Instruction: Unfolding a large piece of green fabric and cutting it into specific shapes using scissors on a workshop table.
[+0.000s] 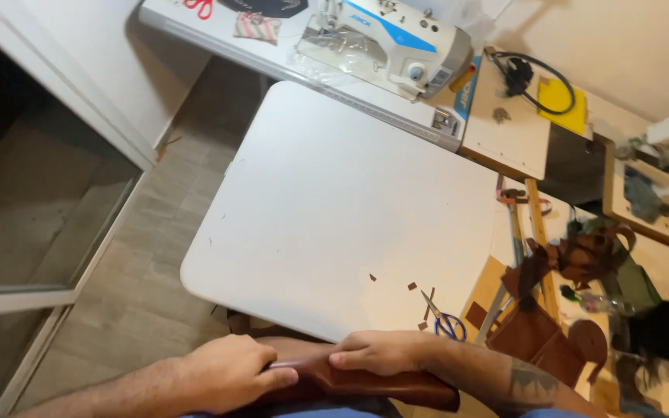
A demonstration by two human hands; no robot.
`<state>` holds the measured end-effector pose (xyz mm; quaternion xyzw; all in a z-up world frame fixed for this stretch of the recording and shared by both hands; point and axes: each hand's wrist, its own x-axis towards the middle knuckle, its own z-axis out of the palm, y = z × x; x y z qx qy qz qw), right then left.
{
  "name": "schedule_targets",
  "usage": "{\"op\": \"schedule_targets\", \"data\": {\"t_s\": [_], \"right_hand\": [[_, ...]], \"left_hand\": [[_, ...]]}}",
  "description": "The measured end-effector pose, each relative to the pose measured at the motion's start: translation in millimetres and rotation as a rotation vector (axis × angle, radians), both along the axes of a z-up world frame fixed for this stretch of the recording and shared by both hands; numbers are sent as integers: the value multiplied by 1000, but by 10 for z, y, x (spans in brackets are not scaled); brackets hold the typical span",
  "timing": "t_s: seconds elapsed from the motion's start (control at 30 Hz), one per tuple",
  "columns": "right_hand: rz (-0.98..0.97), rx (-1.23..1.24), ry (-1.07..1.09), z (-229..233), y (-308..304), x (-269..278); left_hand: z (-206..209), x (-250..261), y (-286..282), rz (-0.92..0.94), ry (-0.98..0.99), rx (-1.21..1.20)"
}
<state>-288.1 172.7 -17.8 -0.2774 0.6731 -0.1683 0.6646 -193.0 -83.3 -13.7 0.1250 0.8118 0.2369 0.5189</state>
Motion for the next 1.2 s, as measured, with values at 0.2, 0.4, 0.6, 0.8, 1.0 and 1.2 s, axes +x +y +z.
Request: {"op": "schedule_targets", "data": {"t_s": [0.2,0.4,0.6,0.8,1.0,1.2], "right_hand": [[-50,-44,-105,161,-352,-122],[-211,-64,88,269,-782,333],[-311,41,33,260,-801,326],[-391,23,303,84,-737,338],[-507,51,-168,-1,-414,-18],[-131,-99,373,126,-377,173]], "left_hand": [[160,-445,-491,23,-205,88],[-45,-823,-786,-326,-248,60],[10,-810,-777,-530,48,174],[48,-1281,-699,-295,-376,82],[-231,-922,-552,-532,29,277],[47,-1129,-380,-225,-435,-88]]}}
